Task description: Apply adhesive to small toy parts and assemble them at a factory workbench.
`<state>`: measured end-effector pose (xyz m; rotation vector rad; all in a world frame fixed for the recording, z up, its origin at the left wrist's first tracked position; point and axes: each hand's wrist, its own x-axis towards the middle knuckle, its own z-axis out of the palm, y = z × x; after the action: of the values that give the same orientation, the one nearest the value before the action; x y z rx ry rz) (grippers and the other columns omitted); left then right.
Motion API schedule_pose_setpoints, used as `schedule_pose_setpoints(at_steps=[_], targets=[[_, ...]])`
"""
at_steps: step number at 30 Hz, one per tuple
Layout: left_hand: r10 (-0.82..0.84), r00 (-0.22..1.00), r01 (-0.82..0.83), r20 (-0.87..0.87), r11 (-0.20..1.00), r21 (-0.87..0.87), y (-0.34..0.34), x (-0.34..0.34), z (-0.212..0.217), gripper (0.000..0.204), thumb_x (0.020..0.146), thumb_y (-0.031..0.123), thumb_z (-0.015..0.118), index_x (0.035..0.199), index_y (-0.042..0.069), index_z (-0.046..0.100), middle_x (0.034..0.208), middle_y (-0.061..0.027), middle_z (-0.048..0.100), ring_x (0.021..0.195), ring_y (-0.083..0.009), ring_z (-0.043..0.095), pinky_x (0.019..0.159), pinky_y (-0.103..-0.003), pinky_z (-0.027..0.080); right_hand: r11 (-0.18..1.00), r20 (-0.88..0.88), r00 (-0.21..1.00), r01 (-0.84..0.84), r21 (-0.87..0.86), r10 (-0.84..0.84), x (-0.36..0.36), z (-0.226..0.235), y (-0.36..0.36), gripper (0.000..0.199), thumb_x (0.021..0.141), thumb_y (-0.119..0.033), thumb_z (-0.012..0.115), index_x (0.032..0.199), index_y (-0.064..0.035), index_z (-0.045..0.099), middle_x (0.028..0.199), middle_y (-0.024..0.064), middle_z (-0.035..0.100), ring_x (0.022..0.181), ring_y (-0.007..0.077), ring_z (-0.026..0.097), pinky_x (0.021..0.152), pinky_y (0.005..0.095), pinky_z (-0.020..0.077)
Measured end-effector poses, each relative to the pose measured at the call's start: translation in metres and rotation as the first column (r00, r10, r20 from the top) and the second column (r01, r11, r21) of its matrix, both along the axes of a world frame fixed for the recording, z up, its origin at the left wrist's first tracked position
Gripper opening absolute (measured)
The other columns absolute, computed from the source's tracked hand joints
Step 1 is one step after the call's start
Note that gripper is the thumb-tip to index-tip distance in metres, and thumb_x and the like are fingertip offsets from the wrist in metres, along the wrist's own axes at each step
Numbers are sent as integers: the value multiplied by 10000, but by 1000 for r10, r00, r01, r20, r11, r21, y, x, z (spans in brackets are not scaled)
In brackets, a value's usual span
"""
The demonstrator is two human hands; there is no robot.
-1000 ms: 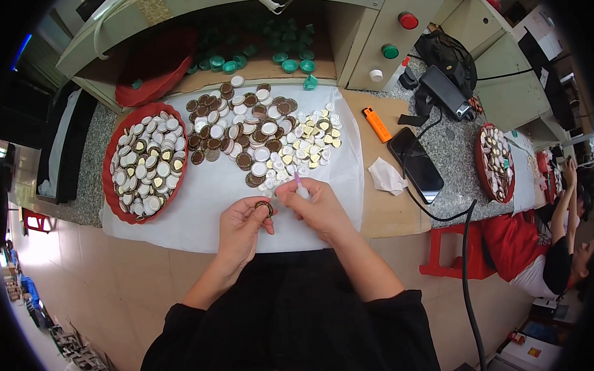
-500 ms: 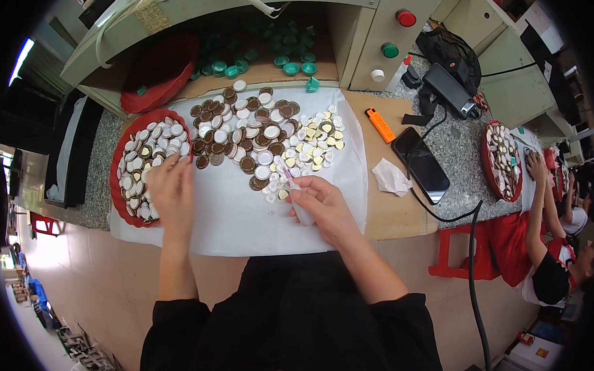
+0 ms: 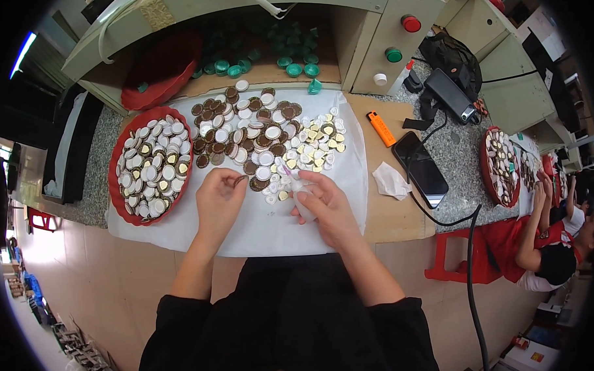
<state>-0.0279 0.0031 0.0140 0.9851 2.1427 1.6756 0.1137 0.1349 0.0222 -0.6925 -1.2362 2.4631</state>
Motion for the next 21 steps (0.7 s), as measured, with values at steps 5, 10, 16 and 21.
schedule_pose_setpoints(at_steps=[5,10,16,21], targets=[[-328,403,144,854,945,295,-14,22,6,142,810,52,466,932,15,404,822,-131,524,632,-161,550,447,-250,431,997,-22,1000,-2,-80,0,11,-10,9,286,742,-66,585,1006,-50,474,879,116,573,672,136,549,525,214,421],[-354,378,179,856,935,307,-9,33,3,327,822,43,449,1136,-6,372,895,-139,540,759,-200,559,602,-274,463,974,9,987,163,-158,-163,6,2,2,250,729,-22,591,941,-37,459,881,86,557,714,131,546,618,223,453],[-446,168,90,879,895,437,-4,25,1,375,847,66,393,1197,-48,318,1090,-182,470,973,-284,505,777,-306,450,963,-102,981,138,-231,-165,14,-6,8,277,738,-4,573,987,-26,452,900,79,541,768,125,534,660,225,457],[-492,119,84,862,870,485,-7,26,-2,362,848,50,370,1186,-69,313,1146,-202,428,1058,-310,449,848,-311,426,959,-135,972,156,-236,-191,12,-8,9,275,720,-48,609,970,-48,494,882,71,565,796,152,550,669,229,453]])
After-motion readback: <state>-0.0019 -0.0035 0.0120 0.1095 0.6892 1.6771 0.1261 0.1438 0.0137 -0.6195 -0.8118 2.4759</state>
